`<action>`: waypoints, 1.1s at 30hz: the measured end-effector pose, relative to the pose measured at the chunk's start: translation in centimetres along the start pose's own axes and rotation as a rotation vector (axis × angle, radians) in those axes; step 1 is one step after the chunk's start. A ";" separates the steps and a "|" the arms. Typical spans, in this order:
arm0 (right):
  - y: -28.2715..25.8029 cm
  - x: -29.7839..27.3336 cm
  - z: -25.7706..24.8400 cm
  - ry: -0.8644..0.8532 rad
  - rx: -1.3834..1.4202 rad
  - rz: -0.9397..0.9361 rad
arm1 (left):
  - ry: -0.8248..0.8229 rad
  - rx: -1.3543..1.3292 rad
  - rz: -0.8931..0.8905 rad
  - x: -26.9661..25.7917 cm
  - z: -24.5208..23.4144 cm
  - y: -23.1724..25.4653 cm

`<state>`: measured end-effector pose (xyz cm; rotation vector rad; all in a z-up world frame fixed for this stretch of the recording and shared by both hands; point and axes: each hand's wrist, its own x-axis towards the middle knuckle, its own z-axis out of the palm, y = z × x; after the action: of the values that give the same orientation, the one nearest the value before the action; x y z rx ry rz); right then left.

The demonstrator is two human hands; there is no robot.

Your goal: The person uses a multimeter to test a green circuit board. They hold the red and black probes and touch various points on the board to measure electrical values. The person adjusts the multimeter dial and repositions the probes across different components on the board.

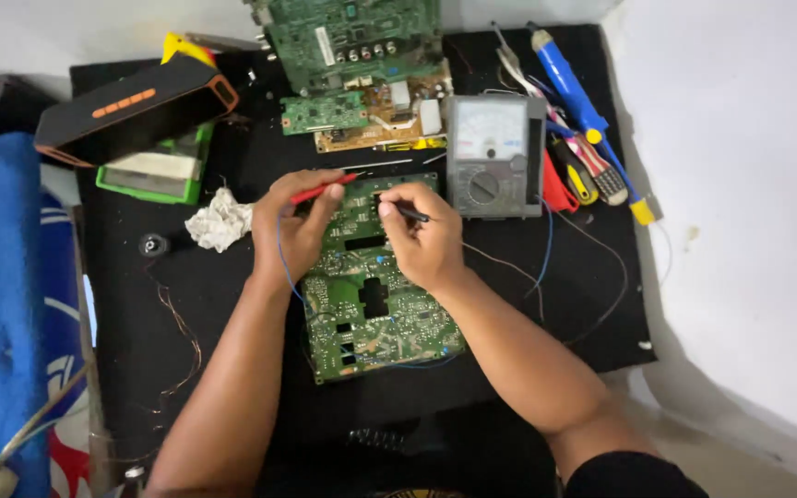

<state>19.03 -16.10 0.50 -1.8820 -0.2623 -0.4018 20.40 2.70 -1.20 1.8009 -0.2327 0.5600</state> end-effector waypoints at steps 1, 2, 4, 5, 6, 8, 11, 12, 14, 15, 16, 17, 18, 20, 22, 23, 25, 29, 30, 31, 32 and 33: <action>0.1 -0.1 0.0 0.019 -0.004 0.004 | -0.017 -0.006 0.007 0.2 0.0 0.0; 0.3 -0.2 -0.1 0.027 0.000 0.008 | -0.027 -0.038 -0.049 0.4 0.0 -0.1; 0.4 -0.6 0.1 0.027 0.024 0.011 | -0.029 -0.049 -0.105 0.4 -0.3 0.0; 0.5 -0.6 0.1 0.024 0.025 0.008 | -0.027 -0.057 -0.076 0.7 0.0 -0.1; 0.8 -0.6 0.1 0.021 0.027 0.005 | -0.024 -0.066 -0.047 1.0 0.2 -0.2; 0.0 0.0 -0.9 0.011 0.033 0.001 | -0.040 -0.047 -0.005 0.9 0.4 0.3; 0.5 -0.1 -0.2 0.011 0.048 0.019 | -0.128 0.018 0.088 1.8 -0.6 1.2; 1.0 -0.5 -0.3 -0.006 0.036 0.003 | -0.153 0.041 0.151 1.6 -0.6 1.5; 0.7 -0.4 -0.4 -0.030 0.064 0.017 | -0.151 0.037 0.116 1.3 -0.2 1.2; 0.5 0.0 -0.4 -0.047 0.098 0.012 | -0.142 0.036 0.101 1.3 -0.2 1.0; 0.2 0.4 -0.6 -0.070 0.097 0.011 | -0.123 0.038 0.089 1.5 0.0 0.9; -0.2 0.6 -0.8 -0.077 0.087 -0.010 | -0.134 0.054 0.123 1.4 -0.1 0.9; -0.7 0.8 -0.9 -0.084 0.078 -0.031 | -0.147 0.071 0.157 1.4 -0.2 0.8; -0.7 1.2 -1.4 -0.113 0.071 -0.046 | -0.131 0.082 0.138 1.5 -0.1 0.5; -0.9 1.1 -1.9 -0.140 0.061 -0.049 | -0.124 0.088 0.112 1.1 -0.3 0.3; -1.0 1.0 -2.1 -0.132 0.086 -0.058 | -0.120 0.099 0.118 1.1 -0.4 0.2; -1.1 0.9 -2.4 -0.130 0.108 -0.071 | -0.108 0.106 0.124 1.3 -0.5 0.1; -1.9 0.3 -2.4 -0.149 0.121 -0.058 | -0.142 0.043 0.090 1.6 -1.8 1.6; -2.3 0.2 -2.4 -0.172 0.085 -0.049 | -0.212 -0.013 0.035 1.8 -2.4 2.3; -2.1 0.1 -2.1 -0.174 0.083 -0.053 | -0.208 -0.014 0.036 1.9 -2.5 2.4; -1.9 -0.1 -1.9 -0.172 0.098 0.009 | -0.198 0.010 0.000 1.9 -2.5 2.4; -1.6 -0.2 -1.7 -0.171 0.113 0.071 | -0.187 0.035 -0.038 1.9 -2.7 2.5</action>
<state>17.99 -17.14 2.35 -1.8109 -0.3253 -0.1742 20.34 4.70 2.40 1.8899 -0.3174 0.3705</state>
